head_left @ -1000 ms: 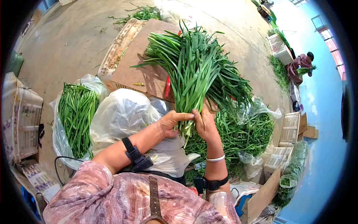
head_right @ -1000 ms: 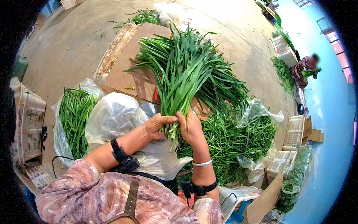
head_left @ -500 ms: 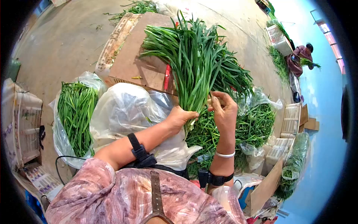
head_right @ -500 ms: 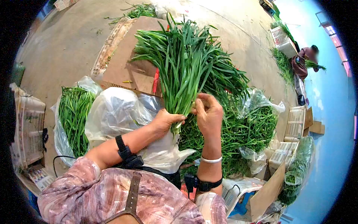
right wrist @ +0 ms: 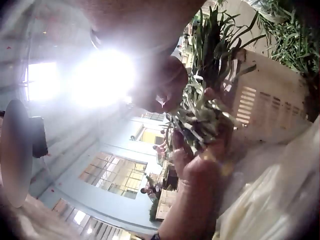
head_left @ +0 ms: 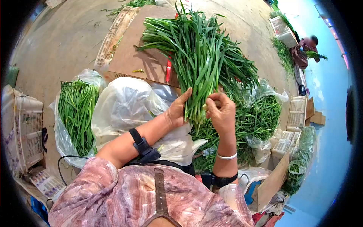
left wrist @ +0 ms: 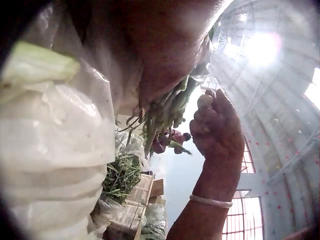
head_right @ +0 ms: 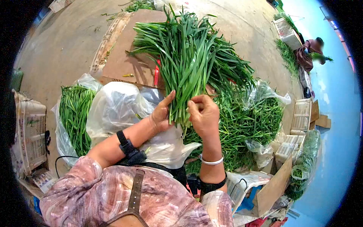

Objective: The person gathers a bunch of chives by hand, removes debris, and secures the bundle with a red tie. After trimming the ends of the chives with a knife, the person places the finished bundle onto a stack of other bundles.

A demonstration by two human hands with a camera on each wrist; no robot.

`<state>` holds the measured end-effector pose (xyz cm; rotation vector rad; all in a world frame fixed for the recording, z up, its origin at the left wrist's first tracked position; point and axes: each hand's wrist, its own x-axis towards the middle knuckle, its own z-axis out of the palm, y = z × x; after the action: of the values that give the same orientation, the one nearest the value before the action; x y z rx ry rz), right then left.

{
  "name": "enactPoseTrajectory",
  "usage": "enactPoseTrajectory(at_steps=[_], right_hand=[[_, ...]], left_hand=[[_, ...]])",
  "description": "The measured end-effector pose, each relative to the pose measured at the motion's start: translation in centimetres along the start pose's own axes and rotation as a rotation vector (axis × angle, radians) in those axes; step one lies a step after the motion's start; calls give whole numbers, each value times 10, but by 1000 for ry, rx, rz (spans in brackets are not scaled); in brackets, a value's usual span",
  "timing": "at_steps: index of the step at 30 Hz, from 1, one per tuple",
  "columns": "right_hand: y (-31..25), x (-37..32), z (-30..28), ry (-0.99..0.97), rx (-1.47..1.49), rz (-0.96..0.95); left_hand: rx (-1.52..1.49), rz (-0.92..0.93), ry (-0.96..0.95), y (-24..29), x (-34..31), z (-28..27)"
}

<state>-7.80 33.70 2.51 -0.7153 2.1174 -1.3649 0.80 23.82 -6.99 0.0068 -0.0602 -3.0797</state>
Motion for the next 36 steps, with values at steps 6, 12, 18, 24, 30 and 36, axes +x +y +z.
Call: enactPoseTrajectory(at_steps=[6,12,18,24,30,36], right_hand=[[7,-1,22,111,-591,-66],[9,-11,32,195,-667,-88],[17,-24,41,356,-526,-372],[13,-20,37,138,-425,-537],[15,-19,44,0,-548,-573],[-20,-62,41,-493,-92,-581]], left_hand=[[79,82,156,-7,4,6],[52,40,68,-10,5,-3],[159,15,172,-12,5,-13],[-21,-79,66,-5,1,-15],[-42,-135,167,-6,4,-19],[201,-12,250,-6,5,-5]])
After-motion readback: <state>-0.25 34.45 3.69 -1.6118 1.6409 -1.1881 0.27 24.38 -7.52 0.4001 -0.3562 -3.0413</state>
